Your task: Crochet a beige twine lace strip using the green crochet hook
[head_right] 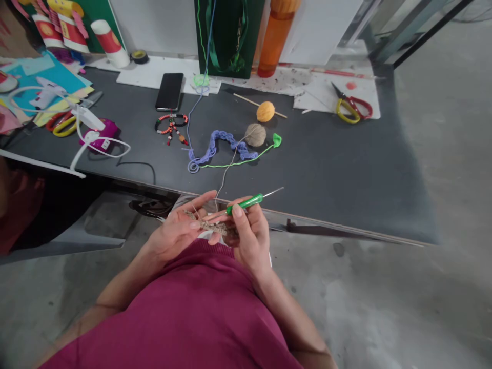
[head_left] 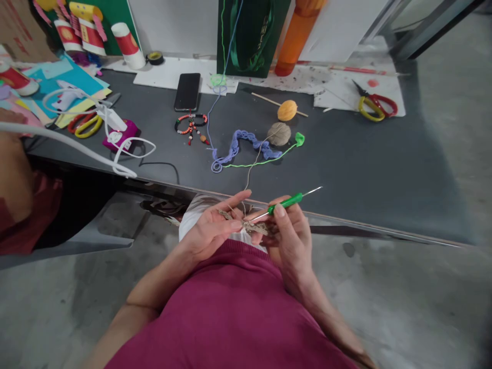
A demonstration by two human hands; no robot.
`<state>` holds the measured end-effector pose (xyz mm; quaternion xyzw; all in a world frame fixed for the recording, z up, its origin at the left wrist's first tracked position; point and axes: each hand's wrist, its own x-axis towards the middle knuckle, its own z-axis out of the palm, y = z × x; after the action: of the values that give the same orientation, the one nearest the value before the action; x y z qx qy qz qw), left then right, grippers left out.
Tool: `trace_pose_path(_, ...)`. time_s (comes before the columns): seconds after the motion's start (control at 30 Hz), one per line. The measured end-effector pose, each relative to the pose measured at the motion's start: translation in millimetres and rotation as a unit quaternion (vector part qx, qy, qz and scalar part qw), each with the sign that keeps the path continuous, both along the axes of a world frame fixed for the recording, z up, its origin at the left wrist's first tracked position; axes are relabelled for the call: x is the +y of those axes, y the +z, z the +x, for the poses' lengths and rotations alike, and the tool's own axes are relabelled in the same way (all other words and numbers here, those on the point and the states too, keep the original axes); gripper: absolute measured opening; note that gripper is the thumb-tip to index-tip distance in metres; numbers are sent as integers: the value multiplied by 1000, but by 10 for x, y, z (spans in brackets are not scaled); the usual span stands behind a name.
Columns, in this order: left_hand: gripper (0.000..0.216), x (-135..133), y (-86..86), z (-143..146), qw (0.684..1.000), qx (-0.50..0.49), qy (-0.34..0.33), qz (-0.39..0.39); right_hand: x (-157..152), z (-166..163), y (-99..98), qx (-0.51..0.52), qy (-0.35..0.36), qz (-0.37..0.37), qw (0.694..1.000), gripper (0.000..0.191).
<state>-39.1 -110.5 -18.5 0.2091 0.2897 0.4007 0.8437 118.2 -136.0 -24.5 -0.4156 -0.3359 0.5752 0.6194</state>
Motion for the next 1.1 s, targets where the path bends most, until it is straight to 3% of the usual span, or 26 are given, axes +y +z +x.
trace_pose_path(0.2,57,-13,10,41,997,33,11,71,4,-89,-31,3,-8,70,998,20)
trace_pose_path(0.33,55,-22,-5,46,990,83,73,91,-46,-74,-76,-101,-54,141,983,4)
trace_pose_path(0.4,60,-24,-18,55,983,119,99,94,-59,-46,-114,-198,-82,214,953,15)
trace_pose_path(0.5,69,-13,-38,70,983,126,109,83,-44,-20,-166,-324,-126,328,879,37)
trace_pose_path(0.57,69,3,-46,71,989,101,94,61,-26,-29,-184,-346,-132,345,862,42)
trace_pose_path(0.77,77,44,-40,22,998,66,22,8,-37,-136,-186,-166,-148,185,957,6)
trace_pose_path(0.9,82,47,-41,-6,999,54,1,-4,-73,-150,-197,-127,-163,120,971,1)
trace_pose_path(1.1,76,50,-54,-38,999,38,-4,-7,-89,-123,-206,-140,-180,107,968,3)
